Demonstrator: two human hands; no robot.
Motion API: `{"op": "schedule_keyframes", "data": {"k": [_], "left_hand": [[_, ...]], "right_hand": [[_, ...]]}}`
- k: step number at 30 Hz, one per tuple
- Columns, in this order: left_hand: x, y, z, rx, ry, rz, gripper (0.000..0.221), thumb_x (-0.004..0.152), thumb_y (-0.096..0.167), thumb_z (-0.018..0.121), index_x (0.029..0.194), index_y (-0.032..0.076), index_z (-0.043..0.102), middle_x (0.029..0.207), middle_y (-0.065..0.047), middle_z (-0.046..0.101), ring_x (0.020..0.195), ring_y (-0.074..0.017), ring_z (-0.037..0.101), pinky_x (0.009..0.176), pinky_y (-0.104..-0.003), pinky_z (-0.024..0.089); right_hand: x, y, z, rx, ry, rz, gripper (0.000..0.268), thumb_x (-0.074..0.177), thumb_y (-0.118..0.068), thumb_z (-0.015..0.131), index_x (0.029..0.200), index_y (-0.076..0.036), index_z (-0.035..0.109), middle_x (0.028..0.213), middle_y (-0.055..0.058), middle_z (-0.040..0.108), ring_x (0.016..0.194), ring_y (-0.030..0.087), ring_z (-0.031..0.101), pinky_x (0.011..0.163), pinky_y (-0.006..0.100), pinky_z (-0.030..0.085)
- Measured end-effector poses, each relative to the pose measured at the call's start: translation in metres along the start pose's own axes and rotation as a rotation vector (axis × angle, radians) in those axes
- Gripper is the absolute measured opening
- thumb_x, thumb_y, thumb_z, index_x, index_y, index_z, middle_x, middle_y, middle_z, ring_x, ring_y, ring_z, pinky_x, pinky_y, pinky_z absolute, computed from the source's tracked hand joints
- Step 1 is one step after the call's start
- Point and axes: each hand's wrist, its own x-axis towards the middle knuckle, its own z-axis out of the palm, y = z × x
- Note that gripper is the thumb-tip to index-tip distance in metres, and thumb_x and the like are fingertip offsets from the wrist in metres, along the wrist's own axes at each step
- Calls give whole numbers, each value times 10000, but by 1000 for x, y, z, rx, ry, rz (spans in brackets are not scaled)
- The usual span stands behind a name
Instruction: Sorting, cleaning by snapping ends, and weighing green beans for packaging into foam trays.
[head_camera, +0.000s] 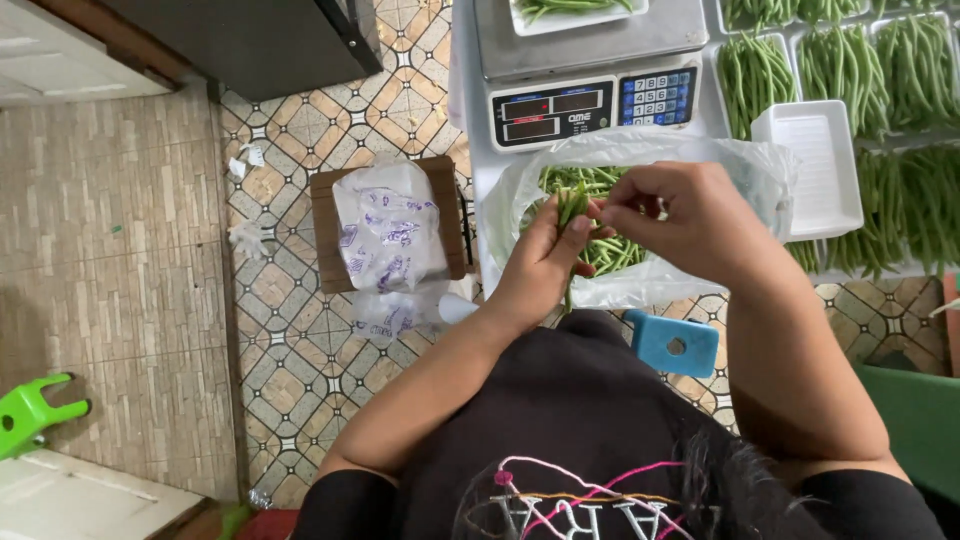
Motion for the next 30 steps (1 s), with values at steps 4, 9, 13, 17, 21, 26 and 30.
{"op": "schedule_keyframes", "data": {"k": [4,9,13,17,21,26,30], "left_hand": [[2,10,-4,87,4,-7,187,1131,280,405,1178,129,504,1296,-97,643,1189,-252,662,666,-230,579],[-1,29,-13,-71,89,-117,188,1126,265,376,1179,110,469,1351,-159,632,1153,-274,688,600,-200,574],[1,2,-16,-105,89,-375,233,1113,293,403,1213,94,472,1407,-160,570,1147,-300,685,522,-198,571],[-3,-14,-32,-109,183,-599,255,1113,275,379,1264,88,464,1315,-152,502,1175,-295,652,486,-176,567],[-9,-11,-40,-47,243,-586,237,1111,288,395,1222,112,507,1332,-167,510,1196,-292,641,507,-225,587],[-17,-3,-41,-15,322,-510,266,1093,299,424,1257,105,503,1426,-166,453,1312,-278,555,631,-254,589],[-17,3,-37,-56,321,-442,248,1103,284,433,1243,105,532,1436,-154,493,1278,-271,583,647,-258,606]], "right_hand": [[5,20,6,8,11,7,100,900,-176,723,844,-94,706,660,47,658,637,211,567,648,349,475],[32,126,40,-495,-145,228,259,912,-385,636,967,-150,732,823,87,736,846,390,706,700,512,553],[61,193,103,-569,-105,72,161,909,-255,645,1023,-208,749,914,59,729,905,339,730,724,485,606],[63,173,159,-568,-226,-248,143,906,-202,633,886,-195,774,948,68,739,941,342,714,725,468,608],[71,223,217,-964,-85,-346,39,768,-238,734,791,-265,752,1024,2,625,956,268,590,671,395,485],[59,247,179,-695,118,-281,105,825,-246,670,749,-275,736,747,1,644,686,277,675,568,404,530],[22,177,76,-273,-51,12,172,883,-240,736,1012,-129,763,1018,170,716,989,437,681,794,533,546]]}}
